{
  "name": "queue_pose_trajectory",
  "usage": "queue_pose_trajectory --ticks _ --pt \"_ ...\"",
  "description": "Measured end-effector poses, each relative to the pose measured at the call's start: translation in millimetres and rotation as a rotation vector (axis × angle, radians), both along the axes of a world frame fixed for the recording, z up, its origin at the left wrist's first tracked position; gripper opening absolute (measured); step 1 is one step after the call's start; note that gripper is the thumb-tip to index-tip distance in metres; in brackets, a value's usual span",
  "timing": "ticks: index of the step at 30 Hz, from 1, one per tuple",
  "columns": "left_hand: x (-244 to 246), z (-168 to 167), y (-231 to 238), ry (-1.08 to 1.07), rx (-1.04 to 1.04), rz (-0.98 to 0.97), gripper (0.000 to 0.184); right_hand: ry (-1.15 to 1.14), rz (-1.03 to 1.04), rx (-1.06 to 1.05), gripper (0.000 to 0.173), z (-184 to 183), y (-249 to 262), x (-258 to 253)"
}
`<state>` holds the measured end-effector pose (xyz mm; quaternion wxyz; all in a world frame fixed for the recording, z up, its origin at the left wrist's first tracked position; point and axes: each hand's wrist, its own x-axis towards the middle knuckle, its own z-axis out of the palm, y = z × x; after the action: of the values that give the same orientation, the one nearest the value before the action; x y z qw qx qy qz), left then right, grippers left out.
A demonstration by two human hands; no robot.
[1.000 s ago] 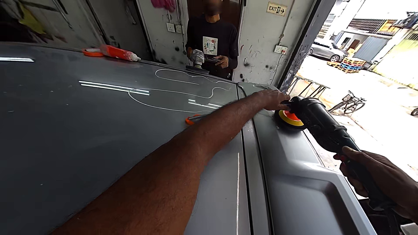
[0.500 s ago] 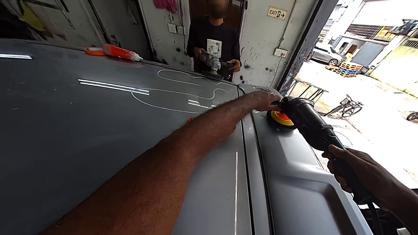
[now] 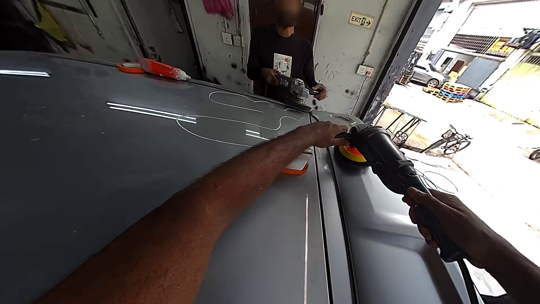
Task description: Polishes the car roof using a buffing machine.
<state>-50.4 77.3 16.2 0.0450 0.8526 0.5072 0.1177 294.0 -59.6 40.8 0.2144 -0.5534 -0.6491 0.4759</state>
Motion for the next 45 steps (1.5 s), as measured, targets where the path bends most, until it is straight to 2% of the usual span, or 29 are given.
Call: queue_pose_trajectory --ticks 7,19,23,38,45 --pt "2 5 -6 0.013 -0.029 0.037 0.048 0.005 0.017 0.002 0.046 -2 4 6" --pt "96 27 35 0.139 -0.019 -0.109 0.052 0.053 -0.154 -0.030 0.049 -5 -1 77" --pt "112 29 38 0.150 -0.020 -0.154 0.050 0.045 -0.188 -0.051 0.050 -4 -8 85" --pt "57 23 29 0.100 -0.008 -0.066 0.049 0.048 -0.109 -0.053 0.047 -3 12 46" --pt "78 23 36 0.111 -0.019 -0.060 0.053 0.053 -0.128 -0.060 0.048 -1 12 64"
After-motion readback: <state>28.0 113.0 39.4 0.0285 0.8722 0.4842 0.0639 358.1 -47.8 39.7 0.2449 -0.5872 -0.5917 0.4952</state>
